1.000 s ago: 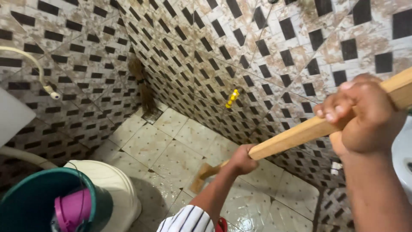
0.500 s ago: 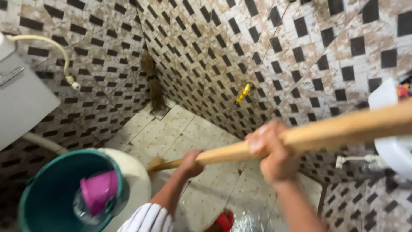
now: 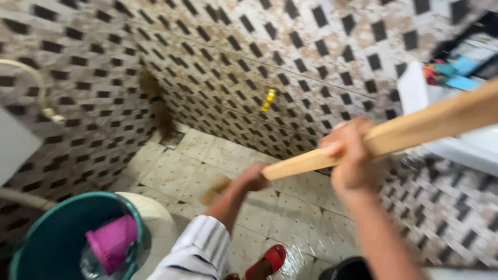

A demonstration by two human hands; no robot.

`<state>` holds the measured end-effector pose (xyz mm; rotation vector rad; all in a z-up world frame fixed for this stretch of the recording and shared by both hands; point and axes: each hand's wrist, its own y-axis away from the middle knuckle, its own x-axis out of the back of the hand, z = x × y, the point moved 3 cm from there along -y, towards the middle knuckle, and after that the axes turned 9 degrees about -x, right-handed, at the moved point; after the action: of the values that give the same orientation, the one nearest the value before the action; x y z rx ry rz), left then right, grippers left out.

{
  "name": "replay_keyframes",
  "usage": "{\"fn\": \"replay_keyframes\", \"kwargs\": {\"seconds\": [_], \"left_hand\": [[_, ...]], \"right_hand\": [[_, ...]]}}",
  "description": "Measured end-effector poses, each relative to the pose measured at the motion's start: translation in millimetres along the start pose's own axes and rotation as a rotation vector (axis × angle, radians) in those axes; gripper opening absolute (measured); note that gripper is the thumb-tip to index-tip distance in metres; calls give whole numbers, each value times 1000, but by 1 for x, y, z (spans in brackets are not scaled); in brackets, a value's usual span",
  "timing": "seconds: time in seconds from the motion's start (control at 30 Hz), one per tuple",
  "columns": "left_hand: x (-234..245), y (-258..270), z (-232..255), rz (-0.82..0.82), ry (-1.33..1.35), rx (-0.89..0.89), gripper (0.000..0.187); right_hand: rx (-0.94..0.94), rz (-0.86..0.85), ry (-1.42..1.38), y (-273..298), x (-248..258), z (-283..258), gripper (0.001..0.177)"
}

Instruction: The person mops the bathroom floor using a wooden-handled mop. They repeatedly dip the mop into a bucket, wring it, and scrub the tiled floor around the sink and toilet.

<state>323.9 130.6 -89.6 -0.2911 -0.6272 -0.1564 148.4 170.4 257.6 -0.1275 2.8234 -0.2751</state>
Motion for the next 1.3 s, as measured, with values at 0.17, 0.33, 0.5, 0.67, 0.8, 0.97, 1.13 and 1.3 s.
{"fn": "replay_keyframes", "kwargs": {"seconds": [0.17, 0.33, 0.5, 0.67, 0.8, 0.97, 1.13, 1.3], "left_hand": [[21, 41, -4, -57, -168, 186, 30], [18, 92, 57, -13, -42, 218, 39], [-28, 126, 127, 162, 202, 295, 42], [-75, 76, 192, 159, 134, 367, 34], [-114, 9, 203, 220, 186, 269, 29], [-139, 35, 207, 341, 54, 403, 38], [-118, 168, 189, 462, -23, 677, 35], [-95, 264, 161, 599, -279, 902, 25]], "right_hand": [[-118, -11, -53, 27, 7, 28, 19], [-302, -155, -141, -5, 15, 0, 23], [-464, -303, -163, -12, 46, -22, 28], [-346, -296, 45, -15, 112, -69, 28], [-235, -327, 6, -19, 151, -104, 26], [-258, -177, -94, -23, 169, -83, 14], [-452, -389, -229, 34, 135, -19, 12], [-485, -711, -314, 94, 77, 8, 23]]}}
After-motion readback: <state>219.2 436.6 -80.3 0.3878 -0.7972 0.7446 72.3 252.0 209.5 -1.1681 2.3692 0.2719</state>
